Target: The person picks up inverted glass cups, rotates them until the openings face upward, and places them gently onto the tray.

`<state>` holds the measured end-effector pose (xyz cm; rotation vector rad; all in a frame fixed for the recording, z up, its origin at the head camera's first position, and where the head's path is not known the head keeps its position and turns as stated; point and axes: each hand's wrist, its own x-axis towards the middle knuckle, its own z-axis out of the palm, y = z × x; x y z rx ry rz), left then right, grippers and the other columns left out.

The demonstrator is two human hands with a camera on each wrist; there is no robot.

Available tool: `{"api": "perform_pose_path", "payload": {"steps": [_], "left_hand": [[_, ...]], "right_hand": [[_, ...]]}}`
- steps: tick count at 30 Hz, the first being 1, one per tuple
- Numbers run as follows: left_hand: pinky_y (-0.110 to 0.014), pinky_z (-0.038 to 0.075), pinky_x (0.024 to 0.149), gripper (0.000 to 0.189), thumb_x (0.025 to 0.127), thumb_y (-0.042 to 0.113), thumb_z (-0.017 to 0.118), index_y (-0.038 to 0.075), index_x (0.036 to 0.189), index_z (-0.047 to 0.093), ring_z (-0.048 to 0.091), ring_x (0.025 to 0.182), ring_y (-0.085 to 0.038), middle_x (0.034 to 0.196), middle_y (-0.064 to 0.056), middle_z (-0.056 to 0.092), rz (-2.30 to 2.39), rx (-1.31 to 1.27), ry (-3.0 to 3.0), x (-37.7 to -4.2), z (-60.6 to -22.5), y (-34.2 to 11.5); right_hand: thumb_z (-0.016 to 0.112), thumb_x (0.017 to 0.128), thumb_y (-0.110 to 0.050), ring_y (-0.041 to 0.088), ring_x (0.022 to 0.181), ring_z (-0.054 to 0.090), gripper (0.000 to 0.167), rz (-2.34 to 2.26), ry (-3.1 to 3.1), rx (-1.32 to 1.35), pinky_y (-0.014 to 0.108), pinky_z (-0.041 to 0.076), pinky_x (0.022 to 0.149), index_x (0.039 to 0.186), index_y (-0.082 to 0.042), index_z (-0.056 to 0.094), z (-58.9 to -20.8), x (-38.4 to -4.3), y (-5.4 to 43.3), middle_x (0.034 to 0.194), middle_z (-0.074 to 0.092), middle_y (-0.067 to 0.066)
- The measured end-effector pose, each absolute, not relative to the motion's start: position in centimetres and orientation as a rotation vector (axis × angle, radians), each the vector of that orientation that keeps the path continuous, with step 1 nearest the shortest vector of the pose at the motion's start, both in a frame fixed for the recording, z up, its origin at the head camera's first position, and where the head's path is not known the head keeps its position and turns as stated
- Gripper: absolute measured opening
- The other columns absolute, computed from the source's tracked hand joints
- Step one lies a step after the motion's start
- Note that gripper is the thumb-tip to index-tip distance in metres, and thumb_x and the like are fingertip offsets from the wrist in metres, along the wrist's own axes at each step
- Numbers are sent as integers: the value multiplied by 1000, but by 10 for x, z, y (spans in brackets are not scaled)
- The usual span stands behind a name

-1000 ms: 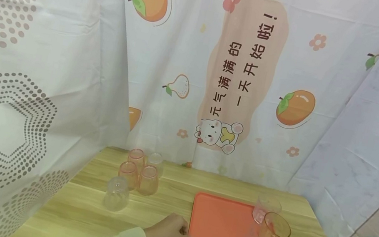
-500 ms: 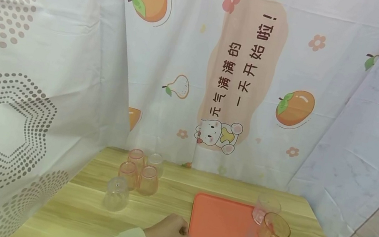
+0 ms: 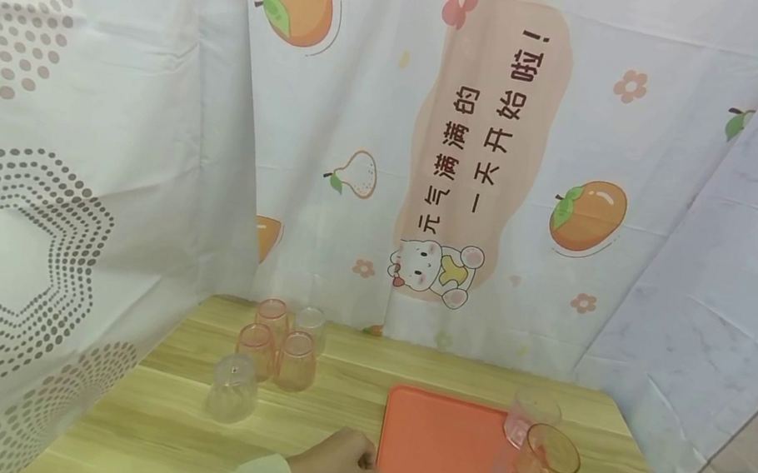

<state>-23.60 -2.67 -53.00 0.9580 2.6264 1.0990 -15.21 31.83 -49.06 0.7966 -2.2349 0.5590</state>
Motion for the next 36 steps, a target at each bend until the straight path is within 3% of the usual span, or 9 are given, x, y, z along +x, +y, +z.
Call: {"api": "perform_pose_path", "payload": {"steps": [3, 6, 15, 18, 20, 23, 36], "left_hand": [[-16, 27, 44, 46, 94, 15, 72, 18, 53, 51, 27, 41, 2, 45, 16, 34, 1087, 961, 2635, -236, -529, -26], [-16, 28, 44, 43, 94, 15, 72, 18, 55, 54, 28, 41, 1, 46, 16, 36, 1076, 952, 2642, -235, -529, -26], [-17, 32, 46, 37, 94, 17, 73, 17, 59, 61, 34, 43, 0, 48, 17, 41, 1080, 923, 2644, -235, -531, -28], [-17, 32, 46, 37, 94, 18, 73, 18, 60, 61, 34, 44, -1, 49, 17, 41, 1062, 935, 2663, -235, -532, -28], [-17, 32, 46, 37, 94, 18, 73, 18, 60, 61, 34, 45, -1, 49, 17, 41, 1059, 936, 2664, -235, -531, -27], [-17, 31, 46, 39, 95, 19, 72, 18, 58, 58, 33, 44, -1, 48, 17, 39, 1055, 937, 2665, -235, -530, -27], [-17, 30, 45, 39, 95, 15, 72, 16, 58, 58, 32, 43, 0, 48, 17, 38, 1060, 946, 2652, -230, -523, -27]], "right_hand": [[46, 102, -58, -12, 61, 35, 45, 563, -2203, 832, 8, 30, 52, 99, -21, 71, -490, -155, 311, 98, 57, -11], [45, 102, -57, -11, 62, 36, 44, 572, -2187, 860, 8, 30, 54, 99, -22, 71, -490, -157, 304, 99, 58, -10], [53, 104, -46, -10, 65, 37, 32, 597, -2110, 982, 6, 31, 56, 99, -21, 71, -494, -167, 281, 94, 58, -10], [74, 96, -31, -11, 64, 37, 10, 598, -2173, 960, 6, 31, 55, 98, -21, 72, -496, -166, 272, 93, 59, -13], [87, 83, -15, -12, 62, 36, 22, 595, -2224, 933, 6, 30, 53, 97, -22, 72, -498, -165, 265, 92, 58, -16], [91, 65, 3, -12, 61, 36, 45, 597, -2268, 916, 6, 30, 52, 97, -23, 72, -501, -163, 254, 92, 57, -18], [89, 75, -5, -10, 63, 39, 35, 676, -2323, 1060, 6, 31, 52, 99, -24, 71, -523, -172, 220, 92, 58, -14]]}}
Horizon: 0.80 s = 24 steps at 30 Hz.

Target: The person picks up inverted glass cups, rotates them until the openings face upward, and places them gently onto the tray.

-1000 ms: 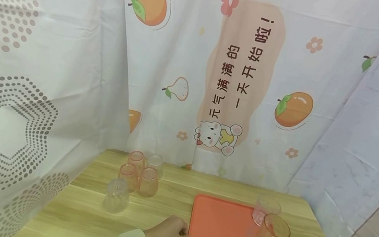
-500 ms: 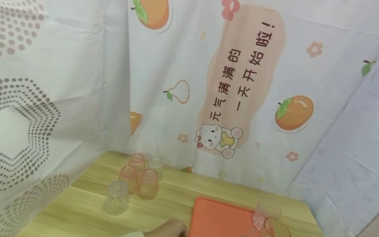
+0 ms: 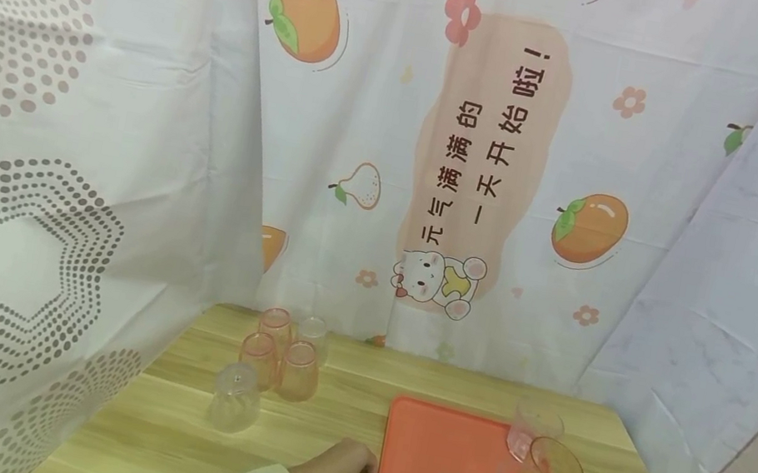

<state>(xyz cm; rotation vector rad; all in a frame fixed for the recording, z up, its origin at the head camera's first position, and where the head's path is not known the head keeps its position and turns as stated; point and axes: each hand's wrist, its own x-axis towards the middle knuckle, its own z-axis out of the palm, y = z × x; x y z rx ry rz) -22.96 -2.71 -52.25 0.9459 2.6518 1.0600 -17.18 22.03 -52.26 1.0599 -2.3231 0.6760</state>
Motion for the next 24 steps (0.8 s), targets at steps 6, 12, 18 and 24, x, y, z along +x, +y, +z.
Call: {"api": "perform_pose_path", "payload": {"steps": [6, 12, 18, 24], "left_hand": [[-16, 31, 45, 38, 95, 15, 72, 16, 59, 60, 33, 44, 1, 49, 18, 38, 1055, 938, 2657, -230, -524, -26], [-17, 29, 44, 41, 95, 17, 73, 18, 58, 55, 33, 43, 0, 48, 17, 38, 1042, 910, 2666, -233, -527, -26], [-16, 31, 44, 40, 96, 19, 72, 18, 59, 57, 34, 44, 1, 49, 18, 39, 1018, 937, 2683, -233, -525, -26], [-17, 29, 44, 40, 96, 17, 72, 18, 58, 57, 32, 43, 1, 48, 17, 39, 1038, 923, 2655, -232, -526, -26]], "right_hand": [[92, 72, -8, -8, 68, 45, 36, 639, -2319, 1035, 8, 34, 55, 96, -26, 71, -527, -172, 210, 92, 59, -15], [90, 76, -12, -5, 71, 50, 28, 650, -2395, 1027, 15, 39, 55, 94, -24, 72, -526, -172, 201, 90, 58, -17], [87, 81, -16, -6, 74, 52, 20, 658, -2497, 1043, 21, 44, 56, 93, -23, 73, -527, -175, 196, 89, 57, -19], [88, 79, -13, -8, 73, 51, 19, 662, -2482, 1091, 19, 43, 56, 90, -22, 74, -531, -179, 194, 87, 56, -20]]}}
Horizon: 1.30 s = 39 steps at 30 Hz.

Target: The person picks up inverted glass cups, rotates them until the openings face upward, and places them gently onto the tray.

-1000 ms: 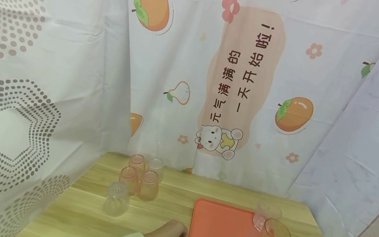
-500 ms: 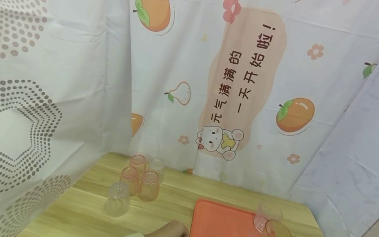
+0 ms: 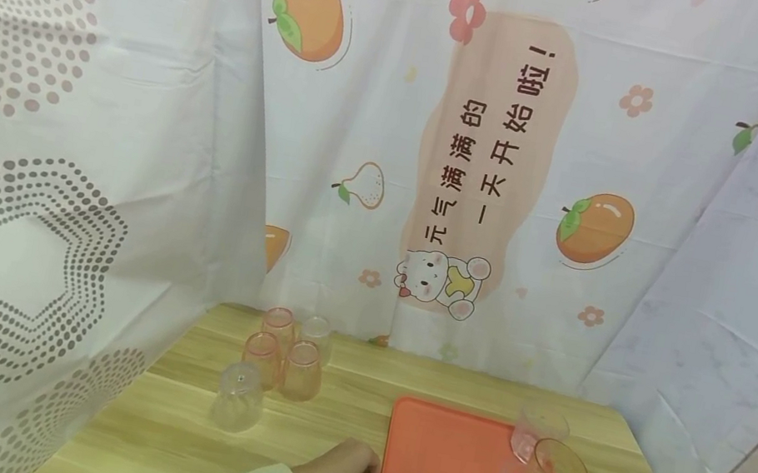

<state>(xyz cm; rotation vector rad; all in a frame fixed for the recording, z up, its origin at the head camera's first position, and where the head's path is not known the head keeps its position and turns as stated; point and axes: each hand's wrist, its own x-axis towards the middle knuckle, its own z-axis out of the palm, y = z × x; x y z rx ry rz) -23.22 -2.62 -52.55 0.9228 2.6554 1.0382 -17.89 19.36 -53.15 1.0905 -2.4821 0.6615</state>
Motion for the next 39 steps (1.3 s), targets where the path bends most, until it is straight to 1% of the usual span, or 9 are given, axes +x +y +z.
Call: {"api": "perform_pose_path", "payload": {"steps": [5, 12, 18, 21, 24, 28, 32, 39], "left_hand": [[-17, 28, 44, 41, 95, 16, 72, 18, 58, 55, 32, 43, 1, 48, 17, 38, 1040, 904, 2649, -232, -525, -26], [-17, 29, 45, 40, 94, 18, 73, 18, 59, 56, 34, 45, 0, 49, 17, 39, 1011, 884, 2671, -231, -522, -27], [-18, 35, 46, 32, 94, 17, 71, 19, 64, 62, 41, 48, -1, 55, 15, 48, 987, 888, 2696, -235, -516, -34], [-19, 39, 49, 26, 94, 17, 69, 19, 68, 65, 44, 51, 0, 60, 15, 52, 972, 905, 2719, -239, -512, -41], [-19, 43, 54, 23, 96, 20, 69, 20, 73, 67, 48, 57, 0, 66, 16, 55, 956, 923, 2750, -243, -507, -49], [-20, 45, 58, 21, 97, 20, 70, 20, 76, 69, 49, 61, 0, 70, 16, 56, 911, 932, 2813, -247, -498, -62], [-20, 45, 57, 17, 97, 19, 69, 18, 80, 70, 49, 60, 0, 70, 16, 56, 892, 925, 2867, -250, -486, -79], [-19, 41, 48, 16, 99, 14, 65, 15, 83, 68, 46, 54, 0, 65, 13, 53, 991, 879, 2883, -254, -463, -117]], "right_hand": [[89, 76, -9, -7, 71, 52, 22, 643, -2505, 1059, 19, 44, 56, 85, -22, 72, -532, -181, 192, 83, 57, -19], [87, 80, -15, -6, 68, 49, 16, 701, -2697, 953, 23, 44, 55, 82, -22, 72, -528, -181, 191, 80, 53, -21], [86, 80, -12, -6, 66, 46, 18, 731, -2705, 920, 22, 42, 55, 79, -22, 71, -525, -180, 189, 78, 50, -21], [86, 81, -16, -6, 65, 44, 16, 746, -2727, 898, 22, 41, 55, 79, -22, 71, -524, -180, 188, 77, 48, -22], [86, 82, -18, -6, 64, 42, 16, 737, -2754, 891, 22, 40, 55, 78, -22, 71, -522, -181, 186, 76, 46, -23], [86, 81, -17, -5, 64, 42, 19, 705, -2765, 910, 23, 39, 54, 76, -24, 69, -521, -183, 184, 75, 44, -22], [86, 80, -15, -5, 65, 43, 20, 708, -2761, 947, 23, 40, 55, 75, -23, 68, -520, -185, 184, 74, 46, -21], [87, 79, -13, -5, 65, 41, 19, 673, -2750, 980, 22, 38, 55, 74, -22, 70, -519, -187, 184, 73, 46, -21]]}}
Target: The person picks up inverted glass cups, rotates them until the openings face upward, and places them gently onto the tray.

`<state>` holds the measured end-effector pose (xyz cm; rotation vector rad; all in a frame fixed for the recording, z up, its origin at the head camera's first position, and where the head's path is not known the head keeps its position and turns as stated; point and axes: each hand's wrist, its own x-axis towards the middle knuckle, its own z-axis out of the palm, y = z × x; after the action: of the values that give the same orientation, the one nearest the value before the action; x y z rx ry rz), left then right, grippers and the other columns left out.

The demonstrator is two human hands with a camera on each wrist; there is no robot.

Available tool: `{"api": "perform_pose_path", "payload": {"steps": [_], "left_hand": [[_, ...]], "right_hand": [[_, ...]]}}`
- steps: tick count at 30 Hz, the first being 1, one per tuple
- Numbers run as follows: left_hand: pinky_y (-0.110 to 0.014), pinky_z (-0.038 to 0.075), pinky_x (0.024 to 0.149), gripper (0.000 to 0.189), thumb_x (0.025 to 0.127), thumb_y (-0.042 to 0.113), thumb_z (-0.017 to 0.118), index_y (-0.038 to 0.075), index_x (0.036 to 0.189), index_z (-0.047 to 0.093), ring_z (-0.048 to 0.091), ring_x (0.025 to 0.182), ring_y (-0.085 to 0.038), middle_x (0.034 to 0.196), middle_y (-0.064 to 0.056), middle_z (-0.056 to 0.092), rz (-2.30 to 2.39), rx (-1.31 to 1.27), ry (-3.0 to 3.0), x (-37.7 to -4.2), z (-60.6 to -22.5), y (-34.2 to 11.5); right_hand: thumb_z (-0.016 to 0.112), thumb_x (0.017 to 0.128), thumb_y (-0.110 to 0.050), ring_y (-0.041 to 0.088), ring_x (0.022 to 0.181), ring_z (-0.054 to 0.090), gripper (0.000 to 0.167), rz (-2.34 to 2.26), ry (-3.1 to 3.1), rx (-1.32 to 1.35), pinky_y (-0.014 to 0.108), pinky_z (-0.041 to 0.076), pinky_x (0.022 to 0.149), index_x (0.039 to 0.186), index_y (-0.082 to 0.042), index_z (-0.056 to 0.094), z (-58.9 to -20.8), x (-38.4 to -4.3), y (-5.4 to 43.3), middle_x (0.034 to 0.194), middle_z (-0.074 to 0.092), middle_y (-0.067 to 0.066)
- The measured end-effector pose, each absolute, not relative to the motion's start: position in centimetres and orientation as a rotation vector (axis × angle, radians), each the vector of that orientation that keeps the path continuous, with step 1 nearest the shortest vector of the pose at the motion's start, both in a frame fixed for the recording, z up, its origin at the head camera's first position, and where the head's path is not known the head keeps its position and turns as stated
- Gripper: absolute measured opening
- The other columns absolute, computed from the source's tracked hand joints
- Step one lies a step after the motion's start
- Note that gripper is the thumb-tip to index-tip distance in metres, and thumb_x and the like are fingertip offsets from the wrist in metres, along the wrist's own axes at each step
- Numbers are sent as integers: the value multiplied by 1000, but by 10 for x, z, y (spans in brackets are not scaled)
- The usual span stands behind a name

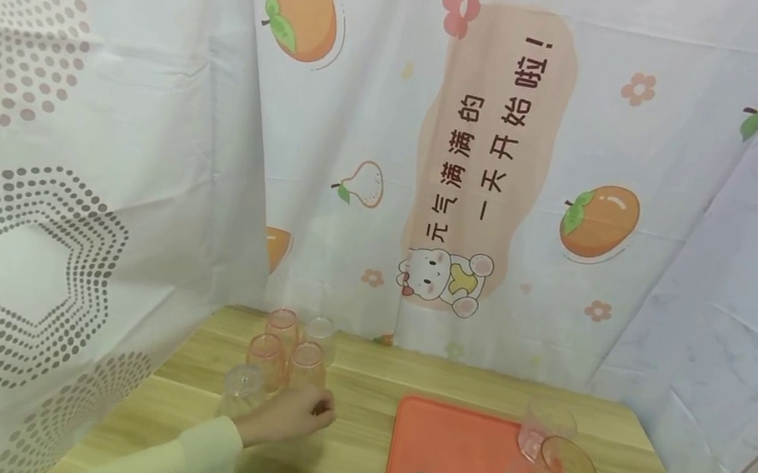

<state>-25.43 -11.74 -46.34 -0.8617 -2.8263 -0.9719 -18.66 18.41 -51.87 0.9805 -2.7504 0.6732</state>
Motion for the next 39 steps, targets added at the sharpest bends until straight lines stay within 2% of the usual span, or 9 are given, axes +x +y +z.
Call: {"api": "perform_pose_path", "payload": {"steps": [7, 11, 15, 18, 26, 30, 32, 35, 39], "left_hand": [[-21, 42, 54, 26, 97, 4, 66, 14, 75, 58, 44, 57, -1, 66, 11, 48, -1007, -922, -2655, -261, -447, -152], [-21, 37, 49, 28, 96, 6, 65, 16, 74, 52, 40, 53, 0, 63, 12, 45, -935, -883, -2656, -263, -438, -168], [-21, 38, 46, 30, 91, 7, 67, 18, 67, 53, 41, 50, 0, 59, 13, 46, -819, -802, -2635, -267, -434, -181], [-23, 43, 52, 31, 88, 7, 71, 20, 64, 56, 47, 56, -2, 63, 13, 51, -775, -739, -2611, -268, -434, -189], [-31, 48, 70, 22, 87, 7, 72, 21, 79, 58, 56, 82, -14, 90, 2, 58, -678, -644, -2596, -265, -441, -208], [-37, 52, 70, 11, 91, 14, 72, 19, 89, 63, 61, 90, -19, 98, -1, 64, -637, -589, -2627, -264, -443, -217], [-38, 50, 69, 9, 93, 20, 72, 18, 98, 65, 59, 89, -21, 99, -3, 64, -595, -554, -2659, -264, -444, -222], [-39, 45, 68, 19, 92, 23, 72, 15, 108, 66, 52, 85, -22, 94, -5, 59, -522, -525, -2696, -264, -447, -228], [-42, 46, 74, 21, 90, 27, 72, 15, 106, 68, 55, 86, -25, 93, -4, 60, -478, -524, -2730, -263, -452, -235]], "right_hand": [[87, 79, -12, -5, 65, 44, 18, 699, -2767, 985, 22, 40, 55, 74, -21, 71, -518, -186, 186, 73, 48, -21], [86, 79, -10, -6, 66, 44, 19, 713, -2759, 988, 22, 41, 55, 75, -20, 71, -516, -186, 186, 74, 49, -21], [87, 79, -11, -6, 65, 42, 20, 687, -2750, 983, 22, 39, 55, 75, -22, 70, -516, -185, 185, 74, 48, -21], [87, 79, -11, -5, 65, 40, 21, 667, -2746, 975, 22, 38, 55, 74, -22, 70, -516, -185, 184, 73, 47, -21], [88, 77, -10, -5, 64, 37, 23, 648, -2732, 959, 20, 36, 54, 73, -23, 69, -515, -182, 182, 72, 44, -21], [88, 77, -11, -6, 64, 37, 22, 655, -2730, 965, 20, 36, 54, 73, -23, 69, -515, -183, 182, 72, 45, -21], [88, 77, -11, -6, 64, 38, 22, 661, -2737, 974, 21, 36, 54, 73, -22, 70, -516, -184, 183, 72, 45, -21], [88, 78, -12, -5, 64, 39, 21, 669, -2747, 987, 21, 37, 54, 74, -22, 70, -516, -185, 184, 72, 46, -21], [88, 78, -12, -5, 64, 39, 21, 677, -2745, 997, 21, 37, 54, 74, -22, 70, -517, -186, 184, 73, 46, -21]]}}
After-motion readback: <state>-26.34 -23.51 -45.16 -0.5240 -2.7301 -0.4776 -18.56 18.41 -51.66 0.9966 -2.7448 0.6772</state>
